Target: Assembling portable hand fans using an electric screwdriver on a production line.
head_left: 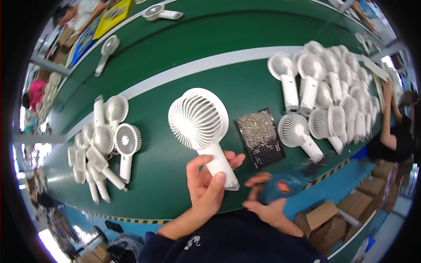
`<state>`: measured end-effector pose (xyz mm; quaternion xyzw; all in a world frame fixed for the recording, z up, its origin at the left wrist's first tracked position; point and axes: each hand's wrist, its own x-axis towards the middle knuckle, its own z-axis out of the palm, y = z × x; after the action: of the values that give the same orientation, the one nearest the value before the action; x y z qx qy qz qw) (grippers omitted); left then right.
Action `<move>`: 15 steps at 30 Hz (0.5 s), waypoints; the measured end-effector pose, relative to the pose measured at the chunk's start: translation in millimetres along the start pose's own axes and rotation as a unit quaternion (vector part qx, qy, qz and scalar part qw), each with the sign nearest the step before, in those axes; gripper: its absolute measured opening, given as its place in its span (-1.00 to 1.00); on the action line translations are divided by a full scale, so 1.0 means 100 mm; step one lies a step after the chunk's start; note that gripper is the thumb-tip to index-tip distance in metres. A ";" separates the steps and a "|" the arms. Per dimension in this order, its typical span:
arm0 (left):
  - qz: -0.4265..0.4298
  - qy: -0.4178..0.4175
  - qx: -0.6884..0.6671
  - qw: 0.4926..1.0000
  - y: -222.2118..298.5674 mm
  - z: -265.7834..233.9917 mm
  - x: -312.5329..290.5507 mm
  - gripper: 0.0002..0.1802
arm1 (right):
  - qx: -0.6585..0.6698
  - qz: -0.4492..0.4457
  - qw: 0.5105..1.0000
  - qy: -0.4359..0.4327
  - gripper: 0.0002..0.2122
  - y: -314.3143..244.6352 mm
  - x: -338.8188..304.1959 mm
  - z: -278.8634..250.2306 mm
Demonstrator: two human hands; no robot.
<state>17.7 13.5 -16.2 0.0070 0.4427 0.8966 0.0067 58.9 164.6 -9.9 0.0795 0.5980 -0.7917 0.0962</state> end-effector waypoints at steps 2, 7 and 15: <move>0.030 0.011 -0.046 0.998 0.03 0.13 -0.08 -0.59 | -0.041 0.003 0.999 0.014 -0.63 0.00 0.02 0.27; 0.061 -0.001 -0.022 0.998 0.11 -0.02 -0.02 -0.70 | 0.044 0.008 0.997 0.068 -0.74 0.03 -0.01 0.42; 0.082 -0.036 0.008 0.996 0.08 -0.09 -0.11 -0.85 | 0.068 -0.024 0.994 0.078 -0.75 0.21 -0.19 0.49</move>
<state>28.0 0.7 -15.3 0.0752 0.4473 0.8898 -0.0506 81.5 113.5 -11.6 0.1328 0.5502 -0.8240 0.0251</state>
